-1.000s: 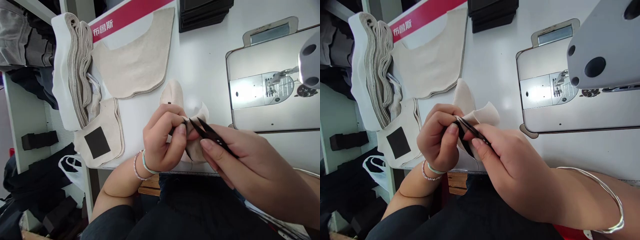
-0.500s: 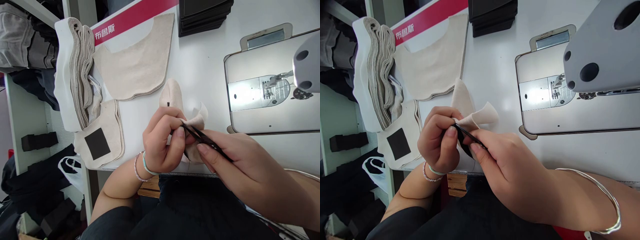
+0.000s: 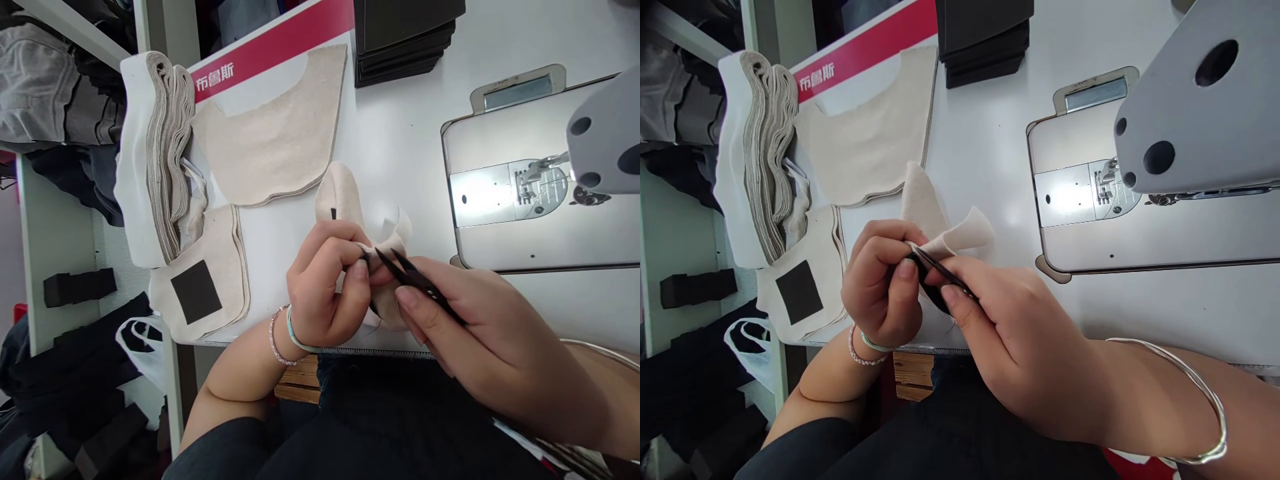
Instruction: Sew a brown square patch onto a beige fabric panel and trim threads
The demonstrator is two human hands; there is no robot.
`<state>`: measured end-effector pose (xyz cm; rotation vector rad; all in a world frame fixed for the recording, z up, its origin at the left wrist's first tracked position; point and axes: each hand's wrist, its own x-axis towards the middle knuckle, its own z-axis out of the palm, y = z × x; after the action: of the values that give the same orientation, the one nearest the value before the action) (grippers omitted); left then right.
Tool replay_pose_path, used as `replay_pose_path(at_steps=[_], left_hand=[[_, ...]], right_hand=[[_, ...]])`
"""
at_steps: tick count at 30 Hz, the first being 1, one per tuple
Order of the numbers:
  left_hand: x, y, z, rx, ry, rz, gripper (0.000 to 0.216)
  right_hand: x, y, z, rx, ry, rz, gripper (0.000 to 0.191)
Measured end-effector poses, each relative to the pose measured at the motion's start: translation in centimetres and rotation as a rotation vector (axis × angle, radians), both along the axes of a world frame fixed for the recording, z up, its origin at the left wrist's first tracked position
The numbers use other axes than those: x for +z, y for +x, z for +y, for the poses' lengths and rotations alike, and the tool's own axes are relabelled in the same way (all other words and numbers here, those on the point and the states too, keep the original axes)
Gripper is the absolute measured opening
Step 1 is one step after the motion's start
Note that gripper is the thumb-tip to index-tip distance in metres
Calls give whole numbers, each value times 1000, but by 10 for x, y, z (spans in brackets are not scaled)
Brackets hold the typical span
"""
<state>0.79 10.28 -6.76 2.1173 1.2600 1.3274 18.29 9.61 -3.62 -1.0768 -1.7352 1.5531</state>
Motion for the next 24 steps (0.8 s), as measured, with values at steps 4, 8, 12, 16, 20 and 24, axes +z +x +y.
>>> replay_pose_path(at_steps=[4,8,12,16,20,24], left_hand=[[0,1,0,-17,16,18,10],[0,-1,-1,-105,-104,-81,8],[0,-4,2,-173,-430,-349,14],[1,-3,9,-249,-879,-718,17],[0,-2,9,-267,-1075,-857,16],[0,0,6,-205,-1117,-812,21]], right_hand=[[1,-1,-1,-125,17,-40,11],[-2,-1,1,-351,117,-72,3],[-4,1,1,-318,48,77,9],[-5,4,-2,-336,174,126,20],[-13,7,2,-259,472,57,34],[-20,5,8,-162,636,-68,37]])
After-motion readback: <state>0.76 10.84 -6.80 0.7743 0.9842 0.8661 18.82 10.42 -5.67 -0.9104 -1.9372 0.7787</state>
